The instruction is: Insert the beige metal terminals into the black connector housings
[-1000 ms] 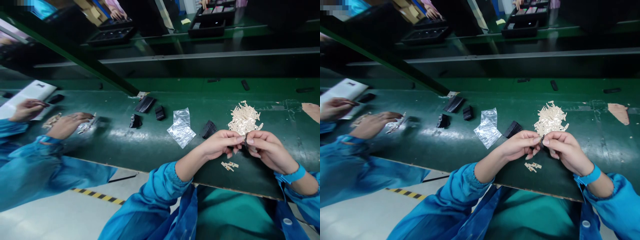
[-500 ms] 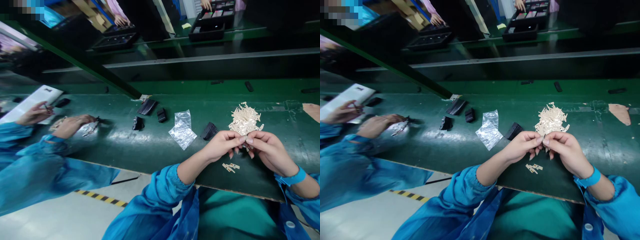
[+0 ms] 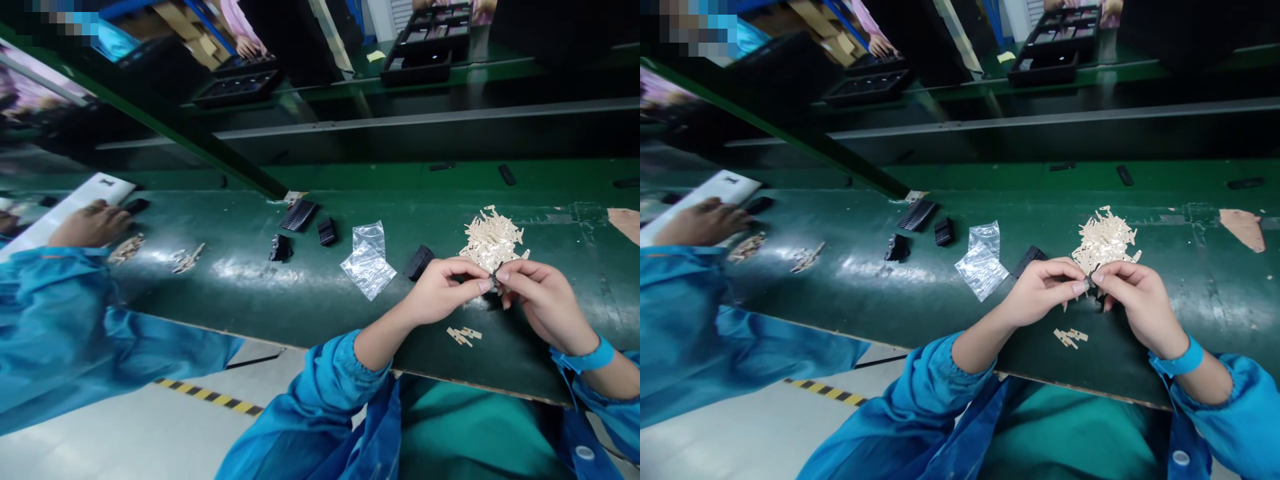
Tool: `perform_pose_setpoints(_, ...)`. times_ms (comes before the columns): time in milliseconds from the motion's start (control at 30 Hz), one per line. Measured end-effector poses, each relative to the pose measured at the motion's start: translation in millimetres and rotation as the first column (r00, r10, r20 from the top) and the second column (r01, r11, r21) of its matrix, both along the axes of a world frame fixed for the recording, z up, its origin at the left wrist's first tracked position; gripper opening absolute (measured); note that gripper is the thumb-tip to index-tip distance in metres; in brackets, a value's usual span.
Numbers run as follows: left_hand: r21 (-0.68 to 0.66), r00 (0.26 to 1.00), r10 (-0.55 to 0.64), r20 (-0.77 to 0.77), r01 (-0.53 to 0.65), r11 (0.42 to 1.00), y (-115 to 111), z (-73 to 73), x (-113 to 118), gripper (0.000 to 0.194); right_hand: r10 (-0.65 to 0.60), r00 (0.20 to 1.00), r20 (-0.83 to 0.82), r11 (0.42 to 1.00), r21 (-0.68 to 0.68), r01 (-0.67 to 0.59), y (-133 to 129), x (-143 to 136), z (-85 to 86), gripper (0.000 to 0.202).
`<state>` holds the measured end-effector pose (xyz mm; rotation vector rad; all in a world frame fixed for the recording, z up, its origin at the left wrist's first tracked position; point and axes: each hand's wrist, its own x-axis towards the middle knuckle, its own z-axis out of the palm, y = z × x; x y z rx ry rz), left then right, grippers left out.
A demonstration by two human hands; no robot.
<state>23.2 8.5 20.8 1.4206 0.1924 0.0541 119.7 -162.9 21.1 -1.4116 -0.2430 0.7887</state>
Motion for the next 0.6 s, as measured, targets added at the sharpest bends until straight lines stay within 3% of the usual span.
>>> perform_pose_setpoints(267, 0.017, 0.999, 0.023, -0.025, -0.022, 1.000, 0.3, -1.8, 2.2, 0.028, 0.006, 0.986, -0.167, 1.000, 0.020, -0.002, 1.4, 2.2, 2.8, 0.028)
perform_pose_setpoints(400, 0.059, 0.993, 0.035, -0.115, -0.028, 0.998, -0.4, 2.5, 1.3, 0.030, -0.042, 0.991, -0.124, 0.999, 0.029, 0.046, 1.2, 3.3, 2.5, 0.029)
perform_pose_setpoints(467, 0.151, 0.991, 0.083, -0.108, -0.066, 0.986, 7.0, 8.2, -2.7, 0.031, -0.066, 0.994, -0.084, 0.997, 0.021, 0.068, 2.0, 4.2, 2.7, 0.027)
perform_pose_setpoints(533, 0.339, 0.981, 0.183, -0.058, -0.153, 0.928, 23.9, 14.9, -9.5, 0.030, -0.089, 0.995, -0.040, 0.996, 0.003, 0.090, 2.9, 5.5, 2.7, 0.026)
perform_pose_setpoints(600, 0.586, 0.957, 0.290, 0.001, -0.235, 0.775, 48.3, 20.6, -17.9, 0.027, -0.097, 0.995, -0.008, 0.995, -0.016, 0.097, 3.5, 6.8, 2.2, 0.026)
